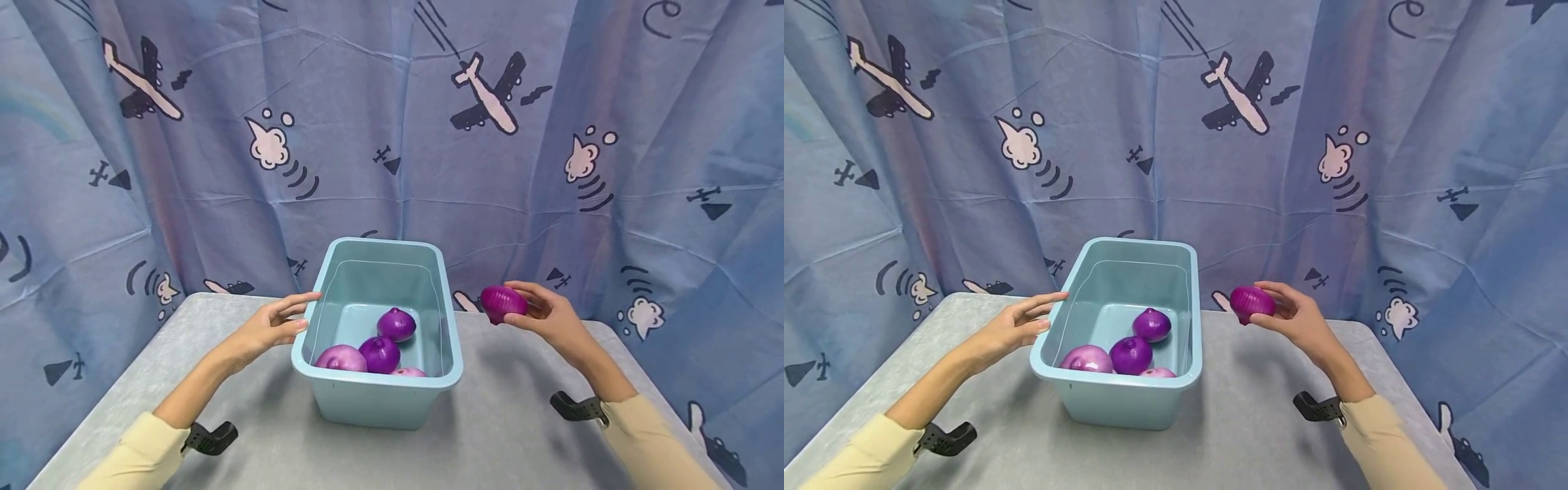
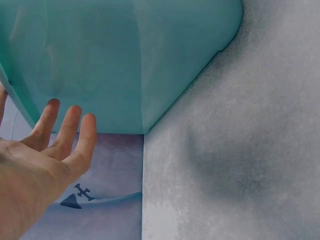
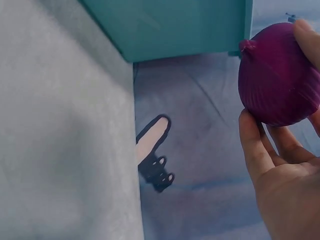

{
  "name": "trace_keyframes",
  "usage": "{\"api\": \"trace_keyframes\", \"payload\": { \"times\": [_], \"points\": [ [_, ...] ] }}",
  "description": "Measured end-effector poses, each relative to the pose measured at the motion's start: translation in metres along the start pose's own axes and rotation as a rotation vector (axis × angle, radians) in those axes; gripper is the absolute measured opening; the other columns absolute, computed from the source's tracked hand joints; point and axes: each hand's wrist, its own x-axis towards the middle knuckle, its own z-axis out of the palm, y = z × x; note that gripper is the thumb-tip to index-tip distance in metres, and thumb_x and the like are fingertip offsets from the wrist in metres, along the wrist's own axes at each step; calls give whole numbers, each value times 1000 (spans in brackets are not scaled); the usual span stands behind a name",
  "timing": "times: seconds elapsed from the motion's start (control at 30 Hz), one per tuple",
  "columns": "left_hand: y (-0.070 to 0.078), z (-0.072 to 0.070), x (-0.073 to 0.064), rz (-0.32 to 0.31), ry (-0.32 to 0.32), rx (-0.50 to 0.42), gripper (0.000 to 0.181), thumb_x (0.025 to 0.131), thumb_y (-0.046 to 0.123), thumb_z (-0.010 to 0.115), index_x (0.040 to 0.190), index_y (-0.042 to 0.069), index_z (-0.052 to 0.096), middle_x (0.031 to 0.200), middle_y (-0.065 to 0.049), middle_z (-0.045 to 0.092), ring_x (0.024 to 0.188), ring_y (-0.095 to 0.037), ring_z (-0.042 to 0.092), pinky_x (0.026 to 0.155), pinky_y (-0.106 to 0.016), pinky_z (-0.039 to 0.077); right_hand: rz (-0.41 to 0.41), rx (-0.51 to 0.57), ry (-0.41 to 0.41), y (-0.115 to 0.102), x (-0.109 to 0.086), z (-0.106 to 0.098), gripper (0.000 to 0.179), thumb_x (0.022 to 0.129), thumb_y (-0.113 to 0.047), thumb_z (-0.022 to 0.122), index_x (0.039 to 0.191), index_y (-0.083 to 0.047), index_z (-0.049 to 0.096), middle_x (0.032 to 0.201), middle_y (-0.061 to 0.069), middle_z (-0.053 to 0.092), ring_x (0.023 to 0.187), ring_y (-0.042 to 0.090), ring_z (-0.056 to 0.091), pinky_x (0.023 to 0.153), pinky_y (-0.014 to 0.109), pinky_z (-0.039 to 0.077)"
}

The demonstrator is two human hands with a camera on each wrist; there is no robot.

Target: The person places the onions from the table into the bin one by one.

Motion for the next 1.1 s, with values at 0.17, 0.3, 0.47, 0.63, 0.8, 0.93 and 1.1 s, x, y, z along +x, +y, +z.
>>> {"api": "trace_keyframes", "payload": {
  "times": [0.17,0.3,0.47,0.63,0.8,0.93,1.1],
  "points": [
    [-1,0,-1,9,-8,-13,59,102,17,63,157,12,41,150,-20,45,124,-30,57,96,-47,50,-59,42,-20,-10,6,2,58,94,-12,76,146,-8,52,136,17,57,111,18,64,87,29,55],
    [-1,0,-1,4,-6,-7,59,102,18,63,156,13,41,150,-19,44,124,-30,57,96,-48,50,-81,64,-32,-19,11,5,56,94,-9,75,146,-8,52,136,15,57,112,20,64,87,30,55],
    [-2,0,0,2,-3,-10,60,101,18,64,156,13,42,151,-18,44,125,-30,56,97,-50,49,-87,91,-57,-34,18,12,56,95,-10,74,147,-12,52,138,16,54,114,24,63,87,36,56],
    [-2,-1,0,11,-4,-16,60,101,17,64,156,12,42,151,-18,44,126,-30,56,96,-47,51,-109,164,-95,-50,26,25,56,95,-5,73,147,-11,52,139,16,54,115,26,62,88,39,56],
    [-1,-2,0,15,-4,-14,59,101,18,64,156,13,42,152,-17,44,126,-31,56,95,-45,51,-141,212,-122,-65,34,38,55,95,-3,72,146,-11,54,138,15,54,117,28,61,88,38,55],
    [0,-2,0,11,-4,-13,59,101,19,65,156,14,43,151,-17,44,126,-31,56,95,-45,51,-155,248,-138,-73,39,48,55,93,-1,73,144,-10,55,138,15,55,117,30,61,89,40,55],
    [-1,-2,0,6,-1,-13,59,101,19,65,156,14,43,152,-16,44,127,-31,55,96,-45,50,-182,285,-170,-81,46,60,56,91,1,75,143,-8,56,136,17,56,117,32,61,90,40,54]
  ]
}}
